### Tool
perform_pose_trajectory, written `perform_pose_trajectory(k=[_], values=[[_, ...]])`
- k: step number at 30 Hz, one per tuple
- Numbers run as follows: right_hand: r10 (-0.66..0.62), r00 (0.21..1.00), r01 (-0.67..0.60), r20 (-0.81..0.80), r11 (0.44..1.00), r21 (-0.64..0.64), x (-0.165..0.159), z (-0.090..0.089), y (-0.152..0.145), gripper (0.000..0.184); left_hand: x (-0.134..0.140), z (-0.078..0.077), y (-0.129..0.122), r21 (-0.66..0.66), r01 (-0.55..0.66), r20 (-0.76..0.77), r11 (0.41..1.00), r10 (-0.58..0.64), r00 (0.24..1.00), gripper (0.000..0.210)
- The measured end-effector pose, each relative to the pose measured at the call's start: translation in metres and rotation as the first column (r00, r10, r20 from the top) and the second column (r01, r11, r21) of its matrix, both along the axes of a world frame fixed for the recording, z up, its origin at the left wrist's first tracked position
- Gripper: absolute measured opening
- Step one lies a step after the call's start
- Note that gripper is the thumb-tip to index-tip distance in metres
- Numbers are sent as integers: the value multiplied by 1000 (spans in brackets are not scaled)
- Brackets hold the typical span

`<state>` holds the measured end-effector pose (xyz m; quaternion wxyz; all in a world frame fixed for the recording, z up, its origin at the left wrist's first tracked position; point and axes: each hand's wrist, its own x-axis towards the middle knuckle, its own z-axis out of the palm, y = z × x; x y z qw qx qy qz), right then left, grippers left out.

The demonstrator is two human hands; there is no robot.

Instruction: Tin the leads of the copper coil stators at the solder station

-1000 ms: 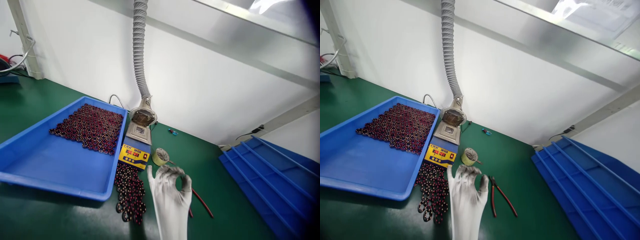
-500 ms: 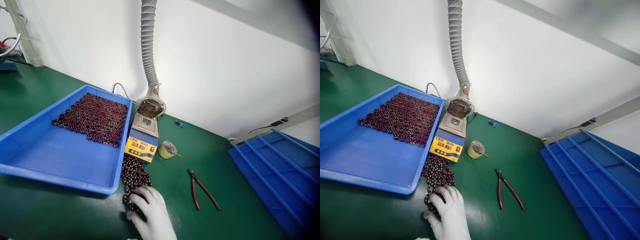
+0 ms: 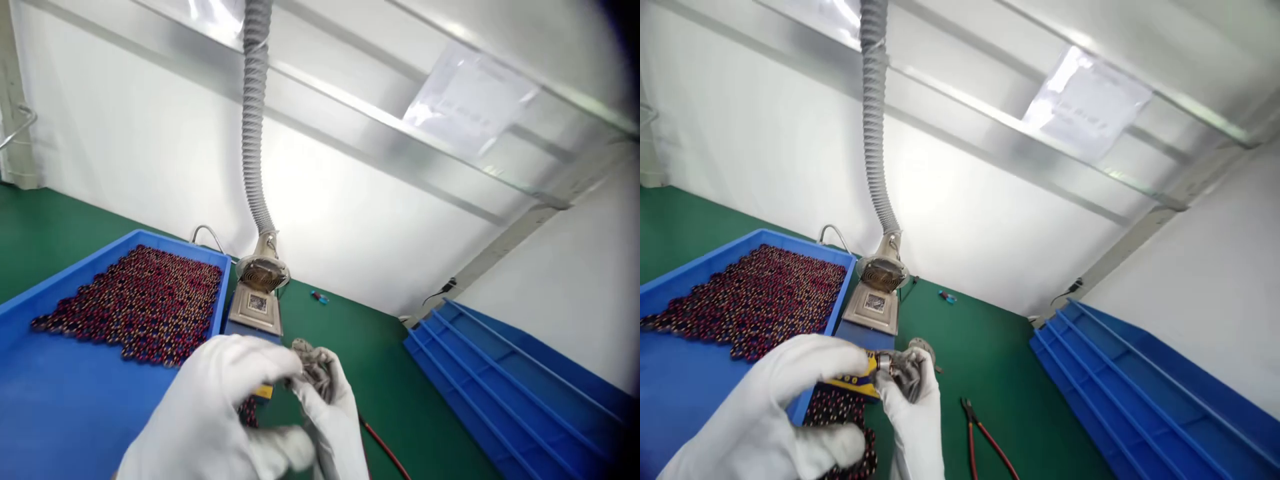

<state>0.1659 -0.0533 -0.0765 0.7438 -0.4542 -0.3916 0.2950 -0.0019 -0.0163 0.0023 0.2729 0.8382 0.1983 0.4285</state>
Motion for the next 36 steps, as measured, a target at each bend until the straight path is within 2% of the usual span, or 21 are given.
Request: perform_pose_trajectory(k=[2,4,8,10,13,16,18,20,23,25,27,31,34,36], values=[[10,986,6,-166,995,95,-9,23,13,48,4,-5,12,59,-116,42,991,113,993,64],[43,981,-18,-192,991,130,-23,36,22,47,8,-18,21,127,-193,13,973,192,981,66],[80,996,-84,51,992,92,-37,45,29,30,13,-37,33,269,-288,99,919,271,957,52],[106,980,-122,170,989,85,-31,47,29,37,14,-36,36,268,-268,161,925,231,960,49],[237,934,-265,266,961,76,-14,53,26,42,18,-27,36,115,-131,213,985,104,972,45],[293,890,-339,351,938,77,1,56,22,26,22,-23,35,3,13,255,1000,-14,967,44],[265,887,-332,378,935,125,5,53,23,19,24,-25,34,27,39,248,999,-44,968,43],[246,914,-313,324,933,176,4,46,26,21,25,-29,34,129,2,219,992,-30,975,38],[304,952,-306,39,934,186,-5,39,28,24,24,-33,35,328,-85,160,941,34,987,28],[337,925,-312,-177,937,156,-10,40,27,23,23,-32,36,417,-123,136,901,71,988,25],[327,900,-304,-290,945,123,-14,43,25,21,21,-31,35,448,-162,146,879,106,984,24],[337,896,-318,-289,941,114,-17,46,25,25,19,-30,32,421,-226,172,878,167,971,26],[382,883,-370,-273,924,94,-23,43,27,30,18,-32,31,436,-303,169,848,253,952,27],[367,879,-363,-305,929,72,-27,41,26,29,16,-33,31,428,-313,155,848,272,950,31]])
